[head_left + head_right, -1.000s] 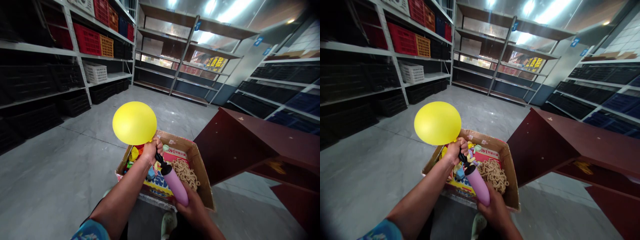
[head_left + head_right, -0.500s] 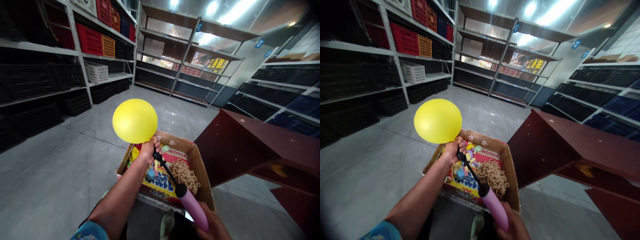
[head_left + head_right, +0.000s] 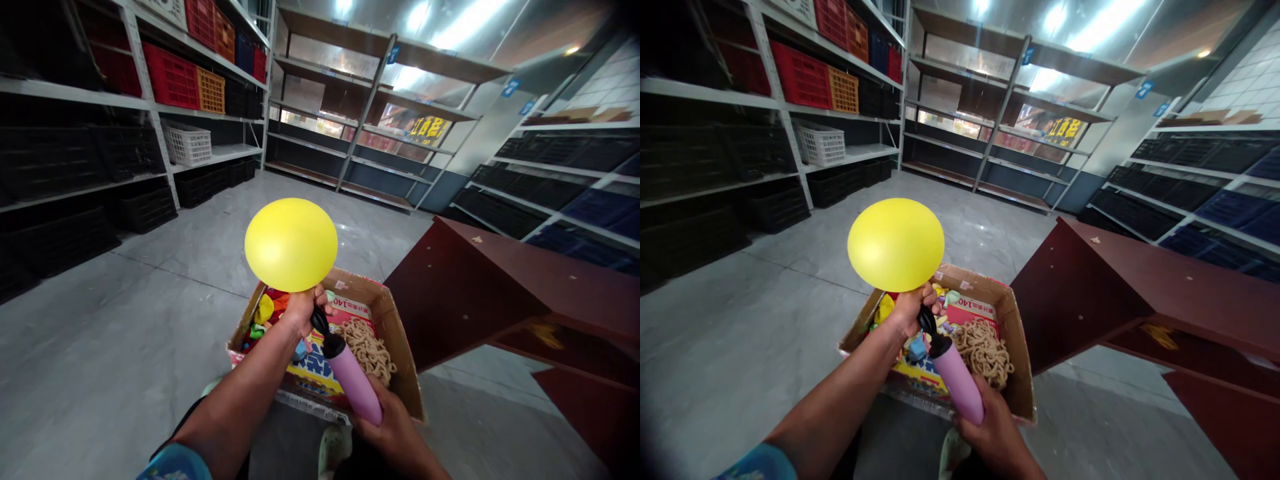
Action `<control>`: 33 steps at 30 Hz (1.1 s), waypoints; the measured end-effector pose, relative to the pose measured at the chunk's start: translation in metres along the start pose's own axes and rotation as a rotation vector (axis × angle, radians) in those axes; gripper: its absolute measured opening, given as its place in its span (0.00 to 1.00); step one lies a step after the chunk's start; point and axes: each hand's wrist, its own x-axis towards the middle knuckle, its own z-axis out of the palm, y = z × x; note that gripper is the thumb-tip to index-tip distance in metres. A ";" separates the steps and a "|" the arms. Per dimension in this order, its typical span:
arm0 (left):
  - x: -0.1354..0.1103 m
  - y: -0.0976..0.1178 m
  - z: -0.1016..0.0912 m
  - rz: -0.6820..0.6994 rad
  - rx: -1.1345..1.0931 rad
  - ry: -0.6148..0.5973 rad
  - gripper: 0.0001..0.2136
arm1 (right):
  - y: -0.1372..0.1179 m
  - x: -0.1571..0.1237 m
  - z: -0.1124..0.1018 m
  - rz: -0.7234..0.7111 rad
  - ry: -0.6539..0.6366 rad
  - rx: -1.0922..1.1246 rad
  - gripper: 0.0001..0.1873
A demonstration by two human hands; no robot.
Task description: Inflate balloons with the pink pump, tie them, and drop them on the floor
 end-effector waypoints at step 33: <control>0.000 0.022 -0.007 0.111 -0.087 0.026 0.13 | 0.042 -0.039 -0.030 0.006 -0.127 -0.063 0.16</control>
